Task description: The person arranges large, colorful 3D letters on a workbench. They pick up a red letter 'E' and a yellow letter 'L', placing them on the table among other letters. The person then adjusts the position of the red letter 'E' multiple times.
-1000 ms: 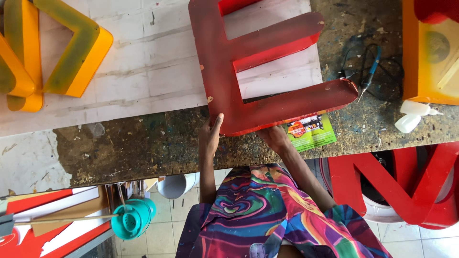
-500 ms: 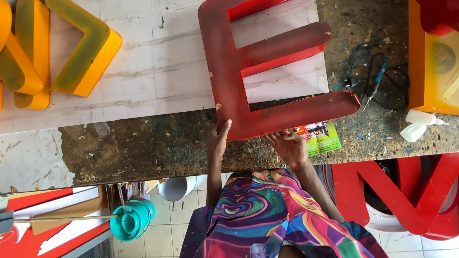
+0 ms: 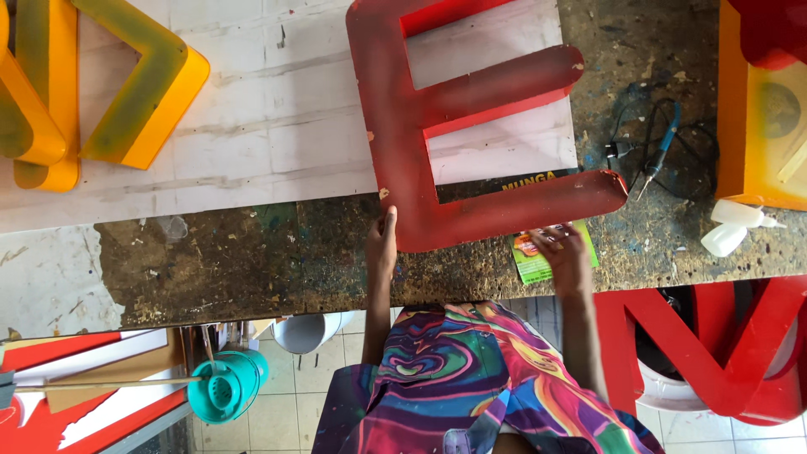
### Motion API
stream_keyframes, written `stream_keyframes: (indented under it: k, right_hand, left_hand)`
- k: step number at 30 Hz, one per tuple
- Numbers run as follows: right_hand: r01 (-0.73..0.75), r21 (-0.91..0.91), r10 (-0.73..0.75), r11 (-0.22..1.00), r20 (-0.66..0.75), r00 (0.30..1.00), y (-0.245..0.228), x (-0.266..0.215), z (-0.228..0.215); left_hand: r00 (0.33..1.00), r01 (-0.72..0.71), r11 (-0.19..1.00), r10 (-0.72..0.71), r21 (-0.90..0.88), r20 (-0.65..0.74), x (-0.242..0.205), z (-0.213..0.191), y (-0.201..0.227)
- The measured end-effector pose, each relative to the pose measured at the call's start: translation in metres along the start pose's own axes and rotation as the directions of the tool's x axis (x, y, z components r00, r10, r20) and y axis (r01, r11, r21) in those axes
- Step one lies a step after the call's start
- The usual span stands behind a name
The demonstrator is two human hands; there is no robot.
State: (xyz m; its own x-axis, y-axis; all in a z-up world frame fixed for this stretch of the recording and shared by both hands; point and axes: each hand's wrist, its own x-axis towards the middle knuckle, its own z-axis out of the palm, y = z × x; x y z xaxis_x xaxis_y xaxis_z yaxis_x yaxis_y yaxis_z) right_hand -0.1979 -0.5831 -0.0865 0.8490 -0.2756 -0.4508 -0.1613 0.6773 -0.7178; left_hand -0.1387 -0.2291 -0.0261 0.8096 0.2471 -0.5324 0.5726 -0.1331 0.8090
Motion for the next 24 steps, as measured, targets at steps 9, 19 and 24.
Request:
stream_keyframes:
  k: [9,19,24]
  right_hand:
    - [0.117,-0.013,-0.117,0.993,-0.077,0.99,-0.02,0.02,-0.008]
    - [0.267,-0.483,-0.407,0.834,-0.211,0.889,-0.034,0.019,0.008]
    - [0.242,-0.58,-0.454,0.778,-0.253,0.854,-0.027,0.024,0.02]
  left_hand:
    - [0.992,-0.106,0.991,0.111,0.078,-0.058,0.0,0.009,0.003]
    - [0.986,-0.158,0.986,0.161,0.051,-0.04,0.006,0.0,-0.004]
    - [0.963,-0.268,0.961,0.267,0.061,0.033,-0.01,-0.009,0.033]
